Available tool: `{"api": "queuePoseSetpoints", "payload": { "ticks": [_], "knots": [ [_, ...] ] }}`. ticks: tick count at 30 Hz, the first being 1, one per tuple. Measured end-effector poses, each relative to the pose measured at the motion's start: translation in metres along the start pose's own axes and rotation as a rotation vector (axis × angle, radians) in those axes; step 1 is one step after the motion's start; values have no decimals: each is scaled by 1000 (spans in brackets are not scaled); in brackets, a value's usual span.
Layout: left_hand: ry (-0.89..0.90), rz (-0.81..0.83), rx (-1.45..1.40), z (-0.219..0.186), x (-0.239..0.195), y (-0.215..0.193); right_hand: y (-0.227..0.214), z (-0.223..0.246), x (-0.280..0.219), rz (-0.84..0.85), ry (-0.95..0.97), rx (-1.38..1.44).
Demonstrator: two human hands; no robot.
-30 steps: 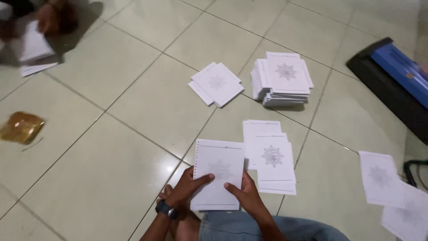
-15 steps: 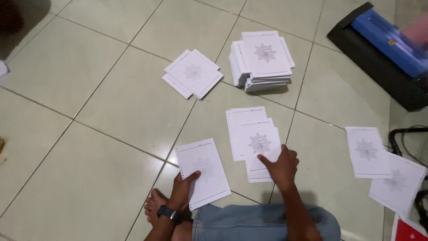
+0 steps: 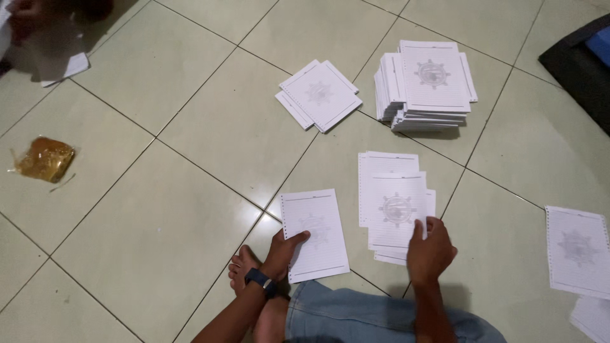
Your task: The person sits on a tiled floor and repeatedly picks up sheets of paper, aligns them, and places them into a growing stack. The person handles the papers by hand, occasionally flipping through them before stacking.
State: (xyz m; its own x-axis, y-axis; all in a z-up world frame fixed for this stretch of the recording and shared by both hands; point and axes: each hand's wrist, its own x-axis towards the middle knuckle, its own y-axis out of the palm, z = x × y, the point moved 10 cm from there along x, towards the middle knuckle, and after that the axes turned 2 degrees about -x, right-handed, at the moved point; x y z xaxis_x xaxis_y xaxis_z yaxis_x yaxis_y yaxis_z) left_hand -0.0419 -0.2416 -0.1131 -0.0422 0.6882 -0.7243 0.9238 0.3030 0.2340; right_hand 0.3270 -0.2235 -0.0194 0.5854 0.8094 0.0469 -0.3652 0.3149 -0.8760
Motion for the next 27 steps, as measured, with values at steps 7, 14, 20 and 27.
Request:
{"api": "queuePoseSetpoints", "payload": {
  "ticks": [7, 14, 20, 27],
  "knots": [
    [-24, -12, 23, -7, -8, 3, -12, 2, -5, 169, 275, 495],
    [-34, -5, -14, -7, -9, 5, 28, 32, -30, 410, 265, 575],
    [-53, 9, 34, -16, -20, 9, 64, 62, -68, 628, 220, 552],
    [-21, 4, 13, -12, -12, 7, 60, 73, -75, 668, 253, 597]
  ]
}}
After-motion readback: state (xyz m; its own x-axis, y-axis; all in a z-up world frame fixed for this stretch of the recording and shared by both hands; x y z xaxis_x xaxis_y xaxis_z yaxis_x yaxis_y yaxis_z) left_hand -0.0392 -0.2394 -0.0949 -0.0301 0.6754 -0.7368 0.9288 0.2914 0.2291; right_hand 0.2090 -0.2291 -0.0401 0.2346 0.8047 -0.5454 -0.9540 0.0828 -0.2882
